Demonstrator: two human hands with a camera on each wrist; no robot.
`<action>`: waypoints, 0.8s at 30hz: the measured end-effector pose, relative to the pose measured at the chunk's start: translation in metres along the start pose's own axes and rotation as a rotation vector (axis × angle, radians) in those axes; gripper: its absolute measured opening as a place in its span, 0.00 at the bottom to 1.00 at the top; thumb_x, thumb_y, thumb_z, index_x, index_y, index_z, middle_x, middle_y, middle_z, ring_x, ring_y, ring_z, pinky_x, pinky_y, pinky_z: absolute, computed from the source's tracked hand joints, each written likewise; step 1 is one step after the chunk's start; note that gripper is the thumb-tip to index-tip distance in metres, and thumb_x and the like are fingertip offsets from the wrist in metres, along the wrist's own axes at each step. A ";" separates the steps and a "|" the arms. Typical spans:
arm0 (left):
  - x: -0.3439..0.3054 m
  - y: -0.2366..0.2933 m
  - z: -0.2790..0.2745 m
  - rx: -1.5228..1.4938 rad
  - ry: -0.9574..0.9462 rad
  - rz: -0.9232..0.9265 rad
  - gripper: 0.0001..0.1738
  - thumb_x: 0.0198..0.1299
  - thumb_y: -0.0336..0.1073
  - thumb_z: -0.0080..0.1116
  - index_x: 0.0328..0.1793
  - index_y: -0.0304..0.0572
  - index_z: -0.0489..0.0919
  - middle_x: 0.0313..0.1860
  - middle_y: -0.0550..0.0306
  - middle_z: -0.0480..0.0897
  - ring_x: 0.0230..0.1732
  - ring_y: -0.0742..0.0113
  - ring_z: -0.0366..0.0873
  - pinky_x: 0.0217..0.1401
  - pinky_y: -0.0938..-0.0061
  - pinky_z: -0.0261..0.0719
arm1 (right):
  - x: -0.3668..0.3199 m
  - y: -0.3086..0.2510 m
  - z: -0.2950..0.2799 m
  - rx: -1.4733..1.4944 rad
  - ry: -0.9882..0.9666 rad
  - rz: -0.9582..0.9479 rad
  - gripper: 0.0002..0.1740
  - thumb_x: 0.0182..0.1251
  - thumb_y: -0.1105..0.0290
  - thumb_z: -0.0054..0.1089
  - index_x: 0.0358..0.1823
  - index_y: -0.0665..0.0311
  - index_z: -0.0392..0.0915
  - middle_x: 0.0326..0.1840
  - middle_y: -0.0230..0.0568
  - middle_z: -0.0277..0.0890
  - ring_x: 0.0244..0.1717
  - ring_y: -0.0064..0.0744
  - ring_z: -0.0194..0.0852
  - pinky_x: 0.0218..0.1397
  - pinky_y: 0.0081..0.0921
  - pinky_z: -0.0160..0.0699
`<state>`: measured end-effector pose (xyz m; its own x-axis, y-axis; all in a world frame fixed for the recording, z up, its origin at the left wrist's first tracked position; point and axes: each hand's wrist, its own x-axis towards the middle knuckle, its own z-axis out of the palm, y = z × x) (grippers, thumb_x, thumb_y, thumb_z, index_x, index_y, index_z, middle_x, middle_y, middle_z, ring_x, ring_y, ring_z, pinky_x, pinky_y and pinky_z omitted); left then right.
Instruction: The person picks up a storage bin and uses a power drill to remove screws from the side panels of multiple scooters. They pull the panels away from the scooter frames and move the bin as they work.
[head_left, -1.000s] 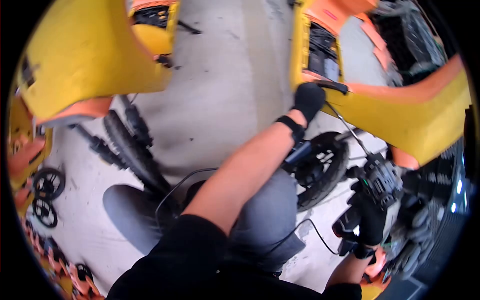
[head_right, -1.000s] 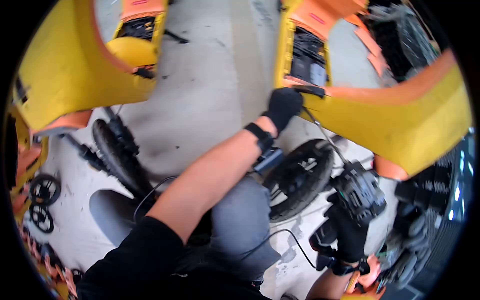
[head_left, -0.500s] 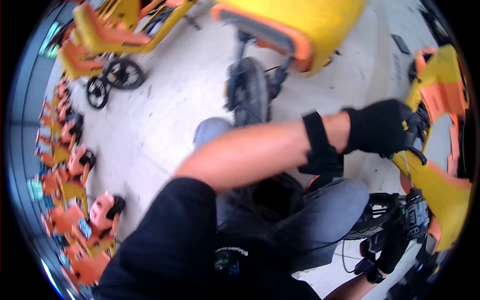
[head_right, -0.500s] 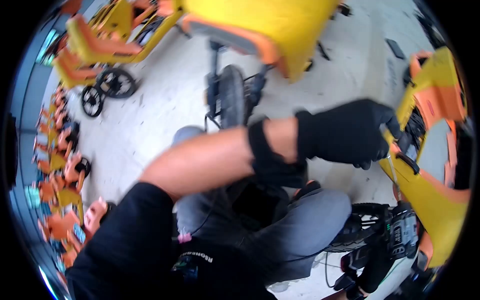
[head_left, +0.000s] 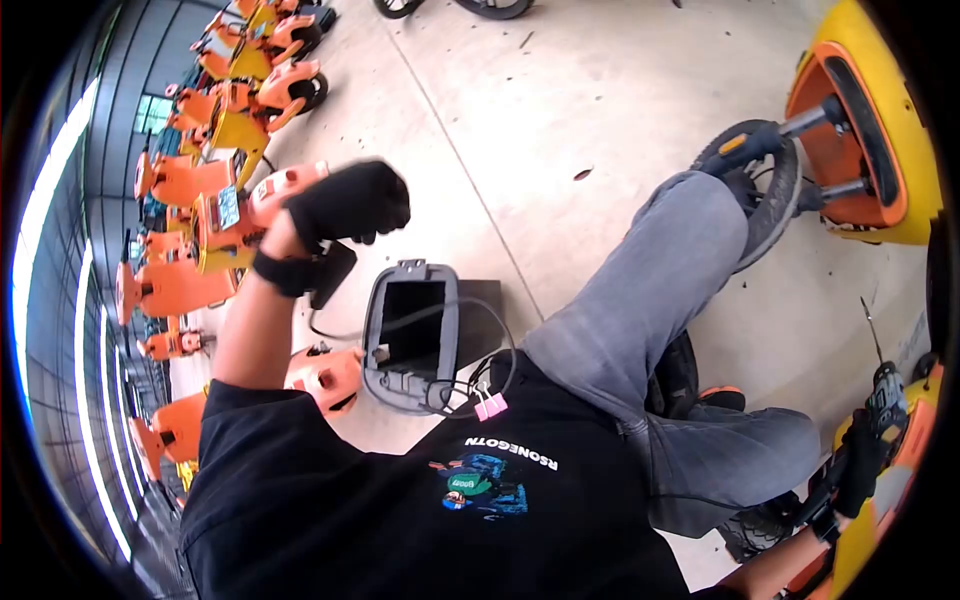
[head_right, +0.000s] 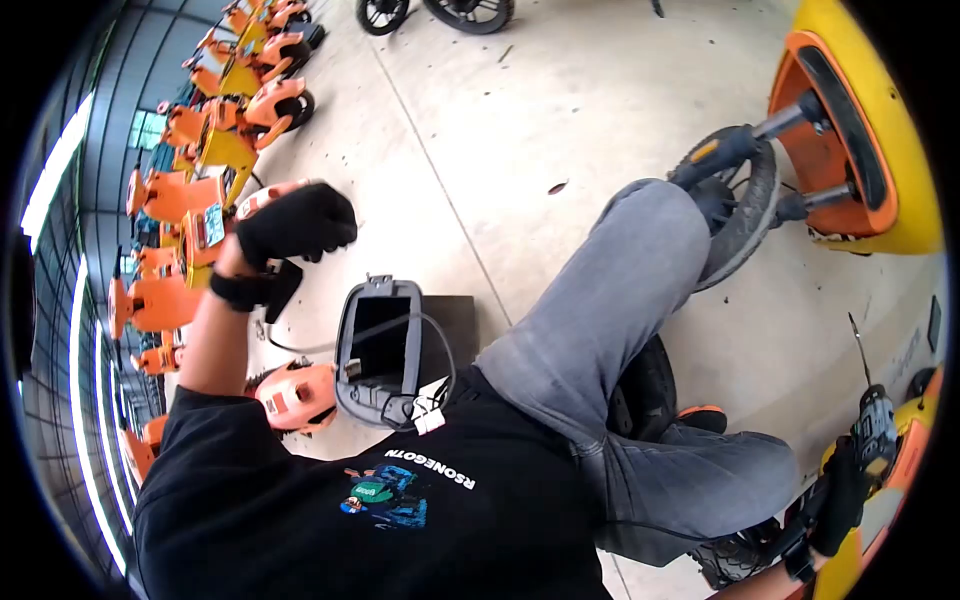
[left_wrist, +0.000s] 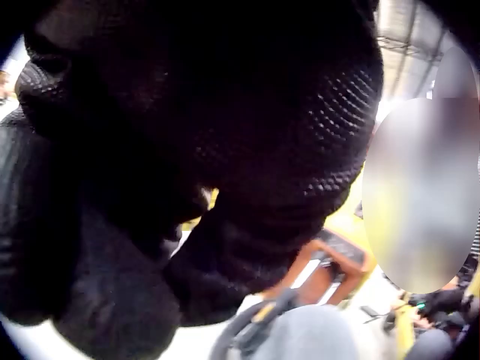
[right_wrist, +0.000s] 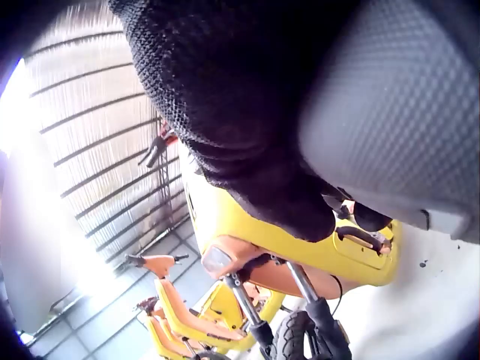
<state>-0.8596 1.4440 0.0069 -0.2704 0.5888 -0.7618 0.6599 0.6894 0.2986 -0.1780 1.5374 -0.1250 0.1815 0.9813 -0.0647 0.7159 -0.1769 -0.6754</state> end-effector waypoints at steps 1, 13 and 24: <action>0.017 -0.050 0.004 -0.112 -0.103 -0.071 0.07 0.55 0.33 0.57 0.34 0.36 0.80 0.20 0.61 0.76 0.20 0.75 0.73 0.22 0.78 0.73 | 0.015 0.007 0.007 -0.001 -0.010 -0.013 0.13 0.61 0.62 0.61 0.38 0.66 0.79 0.30 0.33 0.72 0.32 0.20 0.67 0.35 0.19 0.64; 0.106 -0.193 0.182 -0.066 -0.186 0.672 0.11 0.54 0.34 0.60 0.41 0.34 0.80 0.27 0.62 0.81 0.26 0.67 0.77 0.28 0.74 0.72 | 0.071 0.005 0.053 -0.258 -0.405 -0.104 0.09 0.44 0.71 0.56 0.24 0.69 0.69 0.19 0.50 0.67 0.23 0.48 0.69 0.26 0.37 0.66; 0.133 -0.202 0.204 0.087 0.563 -0.260 0.17 0.48 0.47 0.58 0.24 0.38 0.81 0.23 0.42 0.81 0.26 0.44 0.81 0.34 0.57 0.80 | 0.094 0.023 0.100 -0.492 -0.503 -0.200 0.06 0.35 0.75 0.57 0.20 0.68 0.74 0.21 0.56 0.74 0.26 0.54 0.75 0.26 0.40 0.71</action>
<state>-0.8860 1.2973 -0.2717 -0.7419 0.5549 -0.3765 0.5714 0.8170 0.0781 -0.2121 1.6330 -0.2204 -0.2316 0.8939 -0.3838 0.9444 0.1120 -0.3090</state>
